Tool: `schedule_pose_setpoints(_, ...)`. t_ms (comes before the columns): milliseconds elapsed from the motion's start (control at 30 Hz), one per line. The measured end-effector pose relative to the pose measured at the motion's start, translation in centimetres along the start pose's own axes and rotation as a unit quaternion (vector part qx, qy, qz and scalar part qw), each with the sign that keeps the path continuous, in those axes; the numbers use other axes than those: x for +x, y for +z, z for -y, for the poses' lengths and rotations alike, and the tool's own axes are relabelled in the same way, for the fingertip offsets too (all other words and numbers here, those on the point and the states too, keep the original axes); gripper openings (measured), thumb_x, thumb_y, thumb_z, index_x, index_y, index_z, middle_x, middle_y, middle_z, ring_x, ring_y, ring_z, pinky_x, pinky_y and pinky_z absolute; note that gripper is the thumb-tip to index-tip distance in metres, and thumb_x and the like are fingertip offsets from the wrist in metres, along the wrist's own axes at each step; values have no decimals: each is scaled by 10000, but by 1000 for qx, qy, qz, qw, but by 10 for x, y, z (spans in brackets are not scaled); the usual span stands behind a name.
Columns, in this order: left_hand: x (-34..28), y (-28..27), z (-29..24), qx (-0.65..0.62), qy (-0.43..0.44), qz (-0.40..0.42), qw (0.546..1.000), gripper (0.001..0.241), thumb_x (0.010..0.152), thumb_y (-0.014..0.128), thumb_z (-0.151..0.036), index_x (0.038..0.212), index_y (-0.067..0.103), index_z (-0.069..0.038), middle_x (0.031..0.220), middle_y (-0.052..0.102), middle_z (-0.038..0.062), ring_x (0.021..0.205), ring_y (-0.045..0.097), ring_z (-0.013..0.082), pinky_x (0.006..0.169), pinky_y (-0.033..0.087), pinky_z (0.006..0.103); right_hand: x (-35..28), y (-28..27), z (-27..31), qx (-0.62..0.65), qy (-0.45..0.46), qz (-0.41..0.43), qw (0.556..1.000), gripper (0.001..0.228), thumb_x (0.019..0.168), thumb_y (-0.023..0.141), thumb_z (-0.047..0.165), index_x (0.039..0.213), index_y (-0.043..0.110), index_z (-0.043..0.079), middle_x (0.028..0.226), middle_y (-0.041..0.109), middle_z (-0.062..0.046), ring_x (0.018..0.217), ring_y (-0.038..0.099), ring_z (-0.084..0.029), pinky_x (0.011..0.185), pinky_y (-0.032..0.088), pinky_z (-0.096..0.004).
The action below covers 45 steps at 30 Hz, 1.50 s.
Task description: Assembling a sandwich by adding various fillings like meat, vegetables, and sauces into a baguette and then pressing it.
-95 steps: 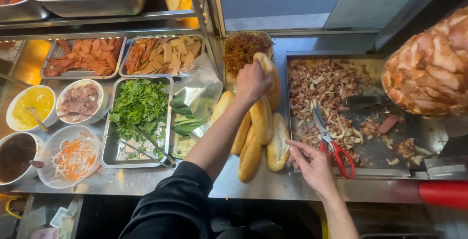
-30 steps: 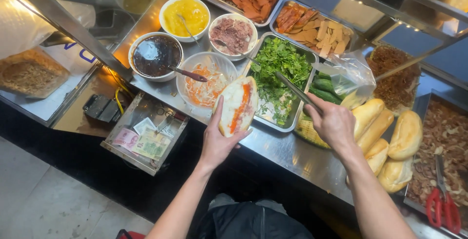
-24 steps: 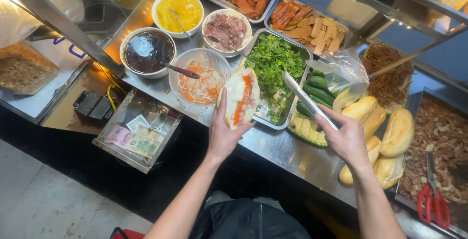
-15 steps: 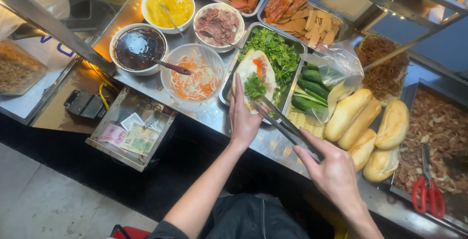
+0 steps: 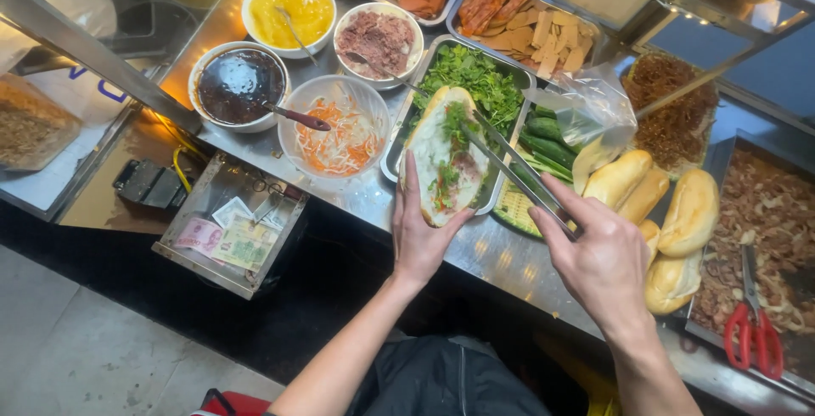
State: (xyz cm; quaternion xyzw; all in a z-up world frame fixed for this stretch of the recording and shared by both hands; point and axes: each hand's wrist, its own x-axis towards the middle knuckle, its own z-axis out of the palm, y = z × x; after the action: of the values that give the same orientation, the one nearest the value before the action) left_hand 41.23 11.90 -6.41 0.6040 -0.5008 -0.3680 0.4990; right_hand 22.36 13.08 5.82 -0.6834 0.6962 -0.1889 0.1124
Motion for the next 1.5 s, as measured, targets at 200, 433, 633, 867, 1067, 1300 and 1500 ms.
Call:
schedule_pose_setpoints(200, 1, -3, 9, 8, -8, 2, 1000, 1233, 691, 935, -208, 1637, 146, -260, 1544, 350, 307, 1370, 433, 549, 1062, 407, 669, 1, 20, -1, -1, -6, 40, 999, 416, 898, 749, 433, 1308, 740, 362, 858, 778, -36, 741, 731, -285, 691, 572, -426)
schedule_pose_setpoints(433, -9, -32, 12, 18, -43, 7, 999, 1201, 711, 920, -214, 1635, 153, -254, 1552, 336, 329, 1388, 404, 557, 1067, 400, 655, 53, 62, -52, -63, 38, 76, 994, 483, 892, 717, 488, 1361, 696, 374, 998, 786, -101, 985, 722, -396, 881, 556, -536)
schedule_pose_setpoints(633, -9, -43, 9, -67, -108, 42, 991, 1018, 850, 761, -216, 1634, 113, -239, 1600, 229, 299, 1407, 375, 536, 957, 549, 591, 66, 91, -65, -126, 25, 132, 983, 394, 924, 658, 415, 1316, 701, 423, 962, 793, -95, 987, 735, -411, 935, 545, -528)
schedule_pose_setpoints(867, 6, -31, 13, -85, -121, 53, 988, 986, 835, 690, -149, 1638, 120, -208, 1606, 190, 306, 1434, 322, 531, 978, 544, 550, 26, 15, -36, 21, 109, 89, 990, 383, 907, 724, 381, 1288, 735, 411, 814, 787, -40, 926, 746, -327, 861, 560, -443)
schedule_pose_setpoints(1067, 11, -6, 8, -81, -44, 57, 994, 1032, 850, 747, -142, 1610, 59, -257, 1670, 161, 187, 1520, 227, 368, 1149, 338, 574, -10, -6, -1, 120, 147, 110, 976, 432, 879, 719, 338, 1305, 721, 267, 1023, 795, -73, 357, 340, -95, 357, 318, -282)
schedule_pose_setpoints(1300, 11, 2, 10, -94, -3, 58, 994, 1101, 823, 802, -180, 1615, 38, -196, 1707, 131, 180, 1576, 142, 342, 1250, 156, 525, -39, 3, -23, -33, 21, 60, 997, 521, 855, 750, 432, 1357, 699, 302, 811, 738, 36, 496, 522, -131, 520, 504, -328)
schedule_pose_setpoints(1500, 8, -7, 14, -120, -65, 89, 987, 1109, 808, 808, -150, 1611, 45, -212, 1697, 150, 169, 1561, 176, 311, 1223, 249, 481, -26, -25, -60, -43, 21, 78, 996, 454, 904, 698, 357, 1331, 694, 203, 986, 801, -133, 311, 393, -113, 242, 350, -270)
